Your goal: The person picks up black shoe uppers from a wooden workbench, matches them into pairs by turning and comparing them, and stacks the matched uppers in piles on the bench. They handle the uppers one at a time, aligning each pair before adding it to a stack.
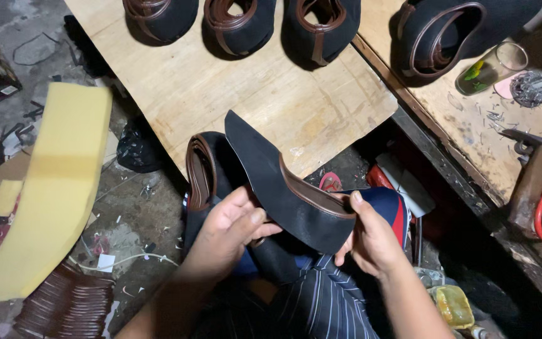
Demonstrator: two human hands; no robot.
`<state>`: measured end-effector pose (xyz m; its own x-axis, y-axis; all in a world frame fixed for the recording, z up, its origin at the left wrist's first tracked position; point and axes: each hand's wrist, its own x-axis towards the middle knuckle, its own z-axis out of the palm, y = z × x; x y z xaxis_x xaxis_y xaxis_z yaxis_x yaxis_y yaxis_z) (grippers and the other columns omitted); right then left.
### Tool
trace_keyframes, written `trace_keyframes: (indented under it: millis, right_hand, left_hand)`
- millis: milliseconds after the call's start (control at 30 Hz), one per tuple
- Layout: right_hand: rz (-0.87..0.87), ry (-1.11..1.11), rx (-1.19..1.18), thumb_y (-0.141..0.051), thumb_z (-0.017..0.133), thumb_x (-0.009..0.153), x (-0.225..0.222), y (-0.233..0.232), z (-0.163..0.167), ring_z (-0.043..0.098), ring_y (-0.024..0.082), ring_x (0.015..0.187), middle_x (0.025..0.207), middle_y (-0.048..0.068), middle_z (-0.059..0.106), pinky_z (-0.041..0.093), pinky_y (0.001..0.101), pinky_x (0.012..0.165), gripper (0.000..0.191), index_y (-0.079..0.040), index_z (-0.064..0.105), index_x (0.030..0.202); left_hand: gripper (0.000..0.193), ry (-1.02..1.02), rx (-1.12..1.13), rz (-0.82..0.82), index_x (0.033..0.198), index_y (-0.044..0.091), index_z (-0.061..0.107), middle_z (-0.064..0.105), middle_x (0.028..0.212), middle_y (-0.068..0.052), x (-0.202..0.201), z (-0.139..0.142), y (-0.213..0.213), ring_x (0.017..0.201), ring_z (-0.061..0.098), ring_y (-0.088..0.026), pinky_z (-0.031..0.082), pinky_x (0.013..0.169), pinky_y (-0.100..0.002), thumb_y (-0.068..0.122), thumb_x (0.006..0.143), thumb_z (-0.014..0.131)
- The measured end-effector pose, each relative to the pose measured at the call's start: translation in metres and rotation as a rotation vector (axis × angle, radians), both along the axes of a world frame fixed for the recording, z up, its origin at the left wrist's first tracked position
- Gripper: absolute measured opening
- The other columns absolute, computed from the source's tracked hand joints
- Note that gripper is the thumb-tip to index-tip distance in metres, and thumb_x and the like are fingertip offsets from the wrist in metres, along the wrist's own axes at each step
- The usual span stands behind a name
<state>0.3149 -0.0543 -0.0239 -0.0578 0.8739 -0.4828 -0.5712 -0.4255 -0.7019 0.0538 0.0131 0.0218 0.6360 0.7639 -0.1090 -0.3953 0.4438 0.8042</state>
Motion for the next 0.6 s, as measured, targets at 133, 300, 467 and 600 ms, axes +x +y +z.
trace_keyframes:
  millis: [133, 300, 467, 600]
  right_hand:
    - [0.077, 0.064, -0.046, -0.057, 0.039, 0.101, -0.015, 0.002, 0.008, 0.075, 0.029, 0.056, 0.086, 0.021, 0.075, 0.054, 0.0317, 0.036, 0.073, 0.004, 0.056, 0.136]
    - [0.073, 0.189, -0.095, -0.059, 0.037, 0.099, -0.025, 0.0, 0.009, 0.074, 0.03, 0.056, 0.092, 0.019, 0.076, 0.054, 0.0307, 0.036, 0.075, 0.003, 0.054, 0.137]
    - [0.105, 0.262, -0.008, -0.053, 0.047, 0.101, -0.03, -0.008, -0.003, 0.075, 0.028, 0.065, 0.093, 0.019, 0.074, 0.056, 0.0315, 0.044, 0.07, 0.003, 0.049, 0.142]
    - [0.156, 0.025, 0.212, -0.046, 0.068, 0.095, -0.034, -0.016, -0.006, 0.069, 0.022, 0.086, 0.112, 0.017, 0.068, 0.059, 0.0343, 0.068, 0.08, 0.002, 0.042, 0.154]
  left_hand:
    - [0.038, 0.01, -0.012, 0.002, 0.138, -0.006, 0.051, 0.068, 0.129, -0.019, 0.01, -0.002, 0.0, 0.113, 0.069, -0.026, 0.056, 0.1, -0.038, 0.011, 0.104, 0.051]
    - [0.033, 0.055, -0.045, 0.07, 0.133, -0.005, 0.054, 0.072, 0.12, -0.018, 0.01, -0.009, 0.004, 0.104, 0.072, -0.026, 0.056, 0.09, -0.036, 0.011, 0.104, 0.05]
    - [0.03, -0.05, -0.06, 0.124, 0.13, -0.004, 0.058, 0.071, 0.12, -0.015, 0.009, -0.017, 0.005, 0.107, 0.07, -0.022, 0.058, 0.095, -0.036, 0.009, 0.103, 0.052]
    - [0.026, -0.093, -0.083, 0.267, 0.126, -0.006, 0.06, 0.07, 0.119, -0.015, 0.008, -0.019, 0.008, 0.108, 0.069, -0.022, 0.058, 0.098, -0.038, 0.012, 0.109, 0.052]
